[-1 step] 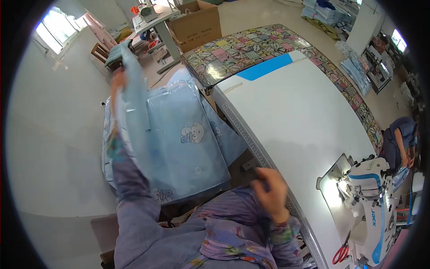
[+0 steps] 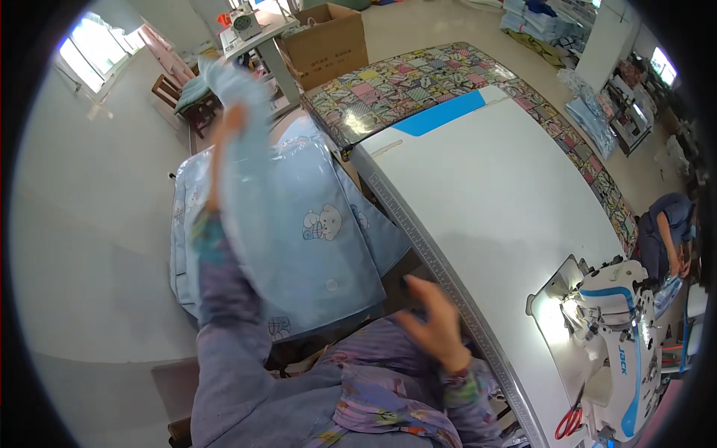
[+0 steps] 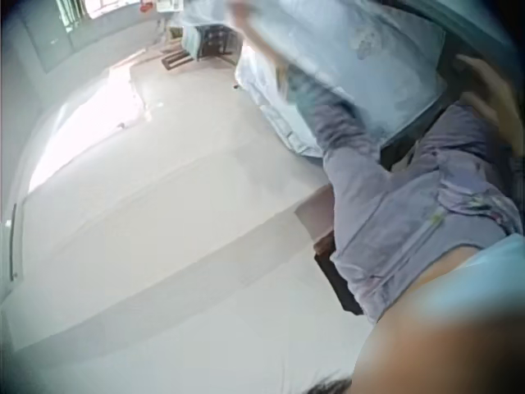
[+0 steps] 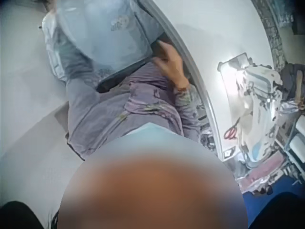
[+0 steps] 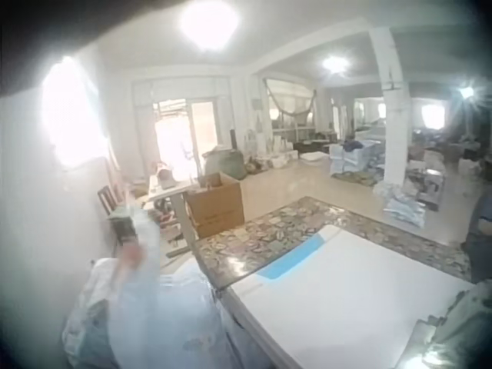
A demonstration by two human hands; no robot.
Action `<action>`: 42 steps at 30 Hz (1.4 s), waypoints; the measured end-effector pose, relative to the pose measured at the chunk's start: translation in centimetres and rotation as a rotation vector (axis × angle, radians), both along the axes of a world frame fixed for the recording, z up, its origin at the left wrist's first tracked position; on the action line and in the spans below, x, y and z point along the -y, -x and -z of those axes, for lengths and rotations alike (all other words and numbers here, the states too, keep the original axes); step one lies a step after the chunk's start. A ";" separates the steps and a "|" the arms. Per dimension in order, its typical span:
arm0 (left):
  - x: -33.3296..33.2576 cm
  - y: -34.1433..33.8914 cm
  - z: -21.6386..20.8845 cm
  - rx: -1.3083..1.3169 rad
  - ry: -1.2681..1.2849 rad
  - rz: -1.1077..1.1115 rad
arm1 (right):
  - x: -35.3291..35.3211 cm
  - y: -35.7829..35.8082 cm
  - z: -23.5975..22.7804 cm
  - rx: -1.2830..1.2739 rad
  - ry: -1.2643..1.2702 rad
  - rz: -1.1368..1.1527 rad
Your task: Sewing fabric panels together to assemble a large storage bag using an industrial sewing machine.
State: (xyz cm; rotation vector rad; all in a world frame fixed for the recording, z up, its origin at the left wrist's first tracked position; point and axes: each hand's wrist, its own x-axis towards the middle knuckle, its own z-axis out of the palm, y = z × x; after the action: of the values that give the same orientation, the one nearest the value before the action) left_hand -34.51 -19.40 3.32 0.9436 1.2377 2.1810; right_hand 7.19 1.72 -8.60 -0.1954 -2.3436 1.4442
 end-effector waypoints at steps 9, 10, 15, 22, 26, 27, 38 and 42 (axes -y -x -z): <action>-44.5 -19.5 -8.2 -0.137 -0.008 0.307 | 3.2 1.8 4.5 -0.082 0.354 -0.126; -47.0 -21.8 -9.7 -0.008 -0.061 0.476 | 2.1 1.3 4.1 -0.043 0.381 0.039; -52.6 -26.7 -5.9 -0.485 -0.039 0.580 | 0.0 -2.3 0.2 -0.181 0.722 0.327; -41.2 -29.2 8.2 -1.440 0.537 0.548 | -0.5 -8.3 0.1 -0.488 1.341 0.763; -36.7 -31.7 13.0 -1.553 0.512 0.096 | 2.4 -10.1 2.5 -0.102 1.138 0.551; -36.3 -32.1 13.5 -1.567 0.524 0.109 | 3.2 -10.6 3.0 -0.082 1.089 0.429; -34.4 -29.6 13.3 -1.492 0.345 0.208 | 7.8 -27.2 9.4 0.078 0.614 0.821; -33.3 -27.3 11.7 -1.156 0.237 0.426 | 12.4 -51.3 10.5 -0.014 0.284 1.739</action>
State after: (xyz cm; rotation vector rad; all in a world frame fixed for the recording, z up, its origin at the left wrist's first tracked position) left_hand -7.24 13.89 -8.39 2.2275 1.4670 1.0433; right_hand 58.51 -10.65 -19.11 -1.6850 -0.9941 0.6904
